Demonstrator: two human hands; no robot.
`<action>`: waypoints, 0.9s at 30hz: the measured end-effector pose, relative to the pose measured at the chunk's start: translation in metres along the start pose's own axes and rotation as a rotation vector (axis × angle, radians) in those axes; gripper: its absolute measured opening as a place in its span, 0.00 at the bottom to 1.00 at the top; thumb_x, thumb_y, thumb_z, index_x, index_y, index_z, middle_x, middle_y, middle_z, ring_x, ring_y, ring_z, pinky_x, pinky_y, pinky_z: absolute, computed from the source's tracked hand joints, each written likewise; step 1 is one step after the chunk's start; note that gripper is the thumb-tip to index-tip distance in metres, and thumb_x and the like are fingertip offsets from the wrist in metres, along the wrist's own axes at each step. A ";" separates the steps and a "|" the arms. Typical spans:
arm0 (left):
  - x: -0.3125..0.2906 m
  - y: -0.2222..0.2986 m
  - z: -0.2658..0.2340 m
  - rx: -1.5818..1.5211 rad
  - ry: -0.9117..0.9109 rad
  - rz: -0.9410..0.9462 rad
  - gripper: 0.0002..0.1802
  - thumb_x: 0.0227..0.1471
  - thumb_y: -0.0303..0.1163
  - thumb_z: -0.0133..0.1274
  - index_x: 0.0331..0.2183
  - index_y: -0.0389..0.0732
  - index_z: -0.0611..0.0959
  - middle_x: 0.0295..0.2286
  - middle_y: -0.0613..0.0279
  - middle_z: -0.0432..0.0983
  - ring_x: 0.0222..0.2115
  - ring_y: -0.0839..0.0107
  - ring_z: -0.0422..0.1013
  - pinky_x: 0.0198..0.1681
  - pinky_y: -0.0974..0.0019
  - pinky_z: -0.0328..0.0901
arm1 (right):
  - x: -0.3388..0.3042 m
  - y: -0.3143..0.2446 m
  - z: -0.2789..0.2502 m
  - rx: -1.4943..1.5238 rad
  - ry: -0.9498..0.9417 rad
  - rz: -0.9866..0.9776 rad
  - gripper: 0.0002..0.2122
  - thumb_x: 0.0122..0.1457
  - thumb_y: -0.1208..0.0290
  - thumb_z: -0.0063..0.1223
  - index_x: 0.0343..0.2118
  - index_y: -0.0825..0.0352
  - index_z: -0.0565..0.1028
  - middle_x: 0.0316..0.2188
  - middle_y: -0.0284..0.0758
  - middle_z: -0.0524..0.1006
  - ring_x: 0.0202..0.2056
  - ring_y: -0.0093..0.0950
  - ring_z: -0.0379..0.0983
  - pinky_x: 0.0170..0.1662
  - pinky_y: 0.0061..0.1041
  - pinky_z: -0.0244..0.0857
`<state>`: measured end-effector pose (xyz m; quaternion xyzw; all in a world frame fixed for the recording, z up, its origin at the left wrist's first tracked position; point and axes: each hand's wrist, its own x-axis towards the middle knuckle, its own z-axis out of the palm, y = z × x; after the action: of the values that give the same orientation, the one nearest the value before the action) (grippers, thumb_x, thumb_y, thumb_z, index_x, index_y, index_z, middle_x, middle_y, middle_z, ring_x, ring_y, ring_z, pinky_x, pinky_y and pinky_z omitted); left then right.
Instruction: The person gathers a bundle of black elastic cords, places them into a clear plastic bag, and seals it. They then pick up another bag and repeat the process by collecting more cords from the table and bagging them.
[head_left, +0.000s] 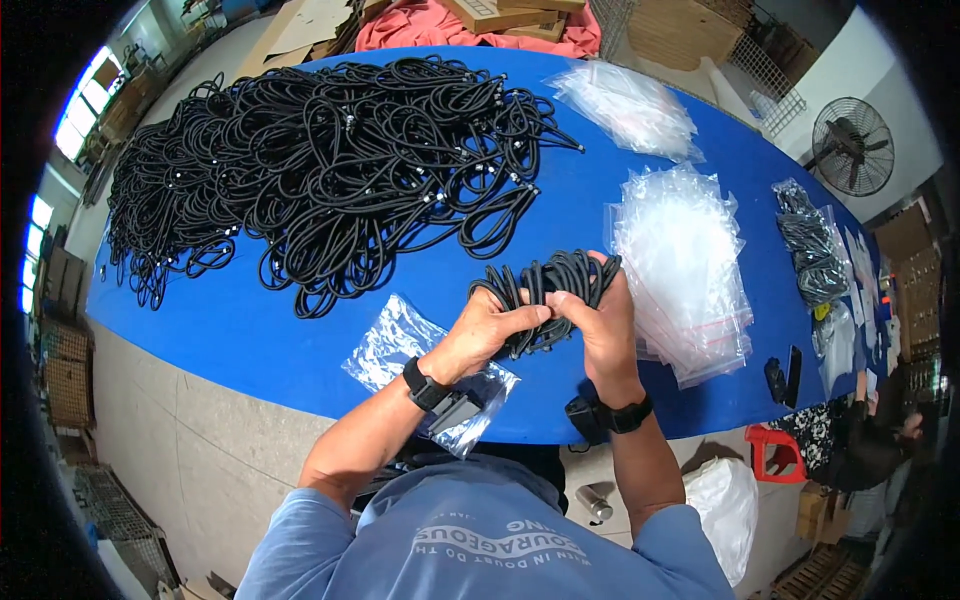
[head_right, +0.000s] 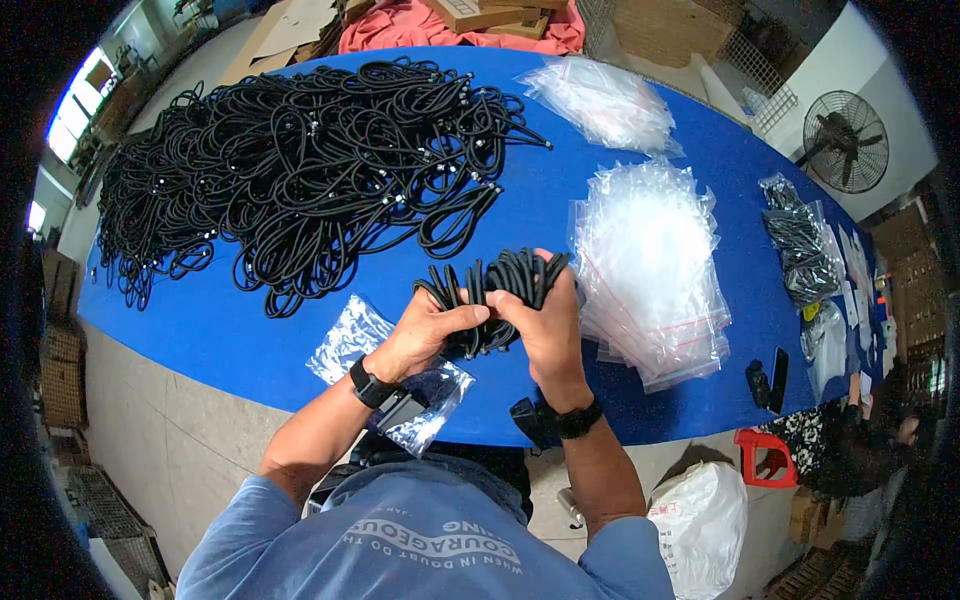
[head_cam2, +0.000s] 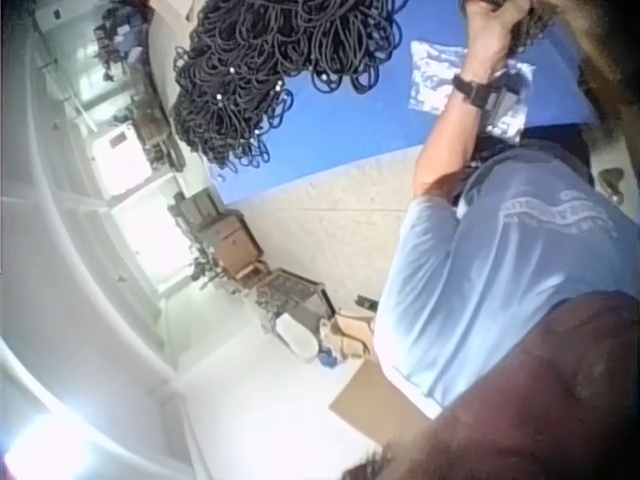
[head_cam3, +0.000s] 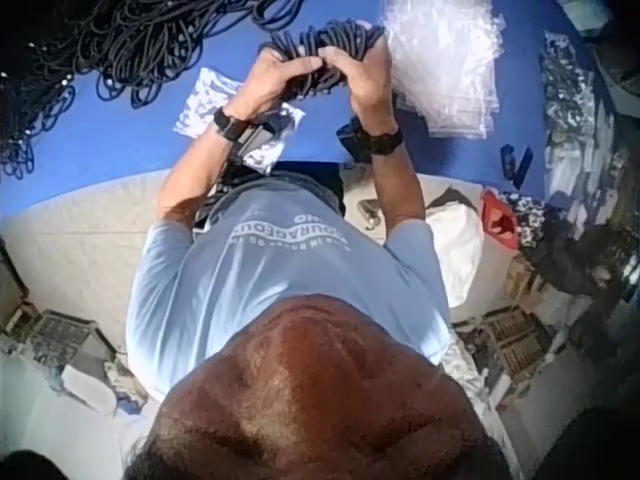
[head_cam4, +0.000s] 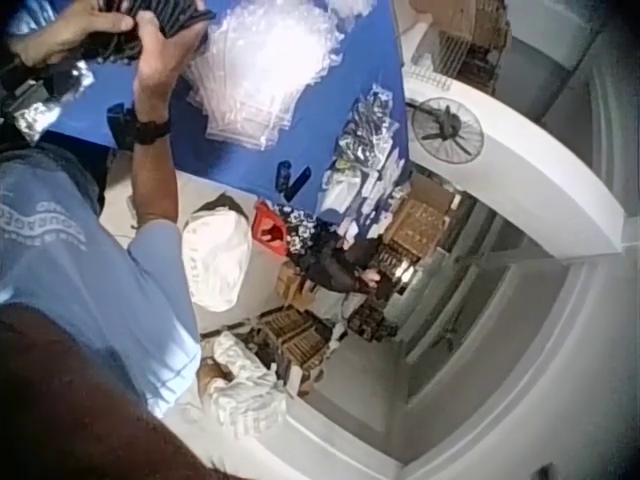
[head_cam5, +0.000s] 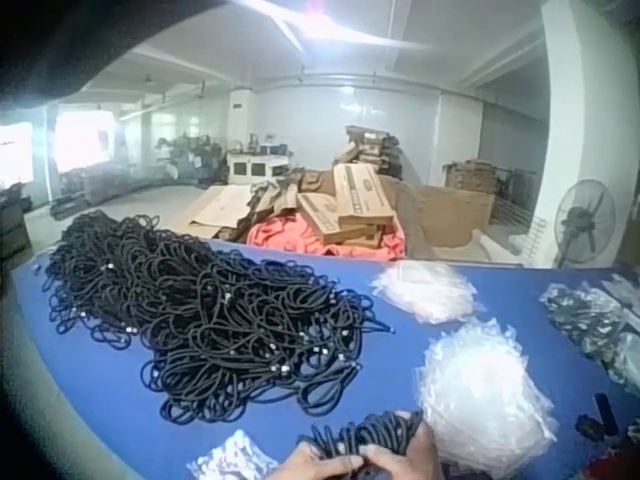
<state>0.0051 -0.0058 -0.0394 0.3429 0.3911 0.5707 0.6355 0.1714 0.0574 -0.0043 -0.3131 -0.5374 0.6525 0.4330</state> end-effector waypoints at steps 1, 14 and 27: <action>-0.001 0.001 0.002 -0.015 -0.009 -0.003 0.11 0.59 0.26 0.58 0.44 0.35 0.84 0.38 0.65 0.82 0.37 0.79 0.75 0.43 0.71 0.70 | 0.001 0.000 -0.001 0.005 0.007 0.019 0.23 0.58 0.84 0.53 0.57 0.74 0.63 0.42 0.33 0.76 0.42 0.21 0.74 0.50 0.23 0.68; -0.005 0.003 -0.015 0.259 -0.228 -0.101 0.22 0.66 0.42 0.52 0.51 0.34 0.79 0.41 0.67 0.77 0.41 0.77 0.70 0.48 0.69 0.66 | 0.007 -0.002 -0.009 -0.096 -0.026 0.044 0.22 0.58 0.83 0.54 0.56 0.74 0.66 0.41 0.33 0.77 0.42 0.21 0.75 0.49 0.23 0.69; 0.003 0.011 -0.013 0.564 -0.344 -0.376 0.44 0.64 0.69 0.35 0.46 0.33 0.81 0.38 0.62 0.75 0.39 0.74 0.66 0.44 0.68 0.64 | 0.007 0.010 -0.024 -0.021 -0.197 0.086 0.37 0.50 0.84 0.65 0.63 0.75 0.59 0.53 0.38 0.73 0.54 0.25 0.70 0.58 0.27 0.65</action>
<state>-0.0114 -0.0021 -0.0362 0.5173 0.4768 0.2480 0.6660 0.1869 0.0732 -0.0192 -0.2748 -0.5701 0.6924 0.3463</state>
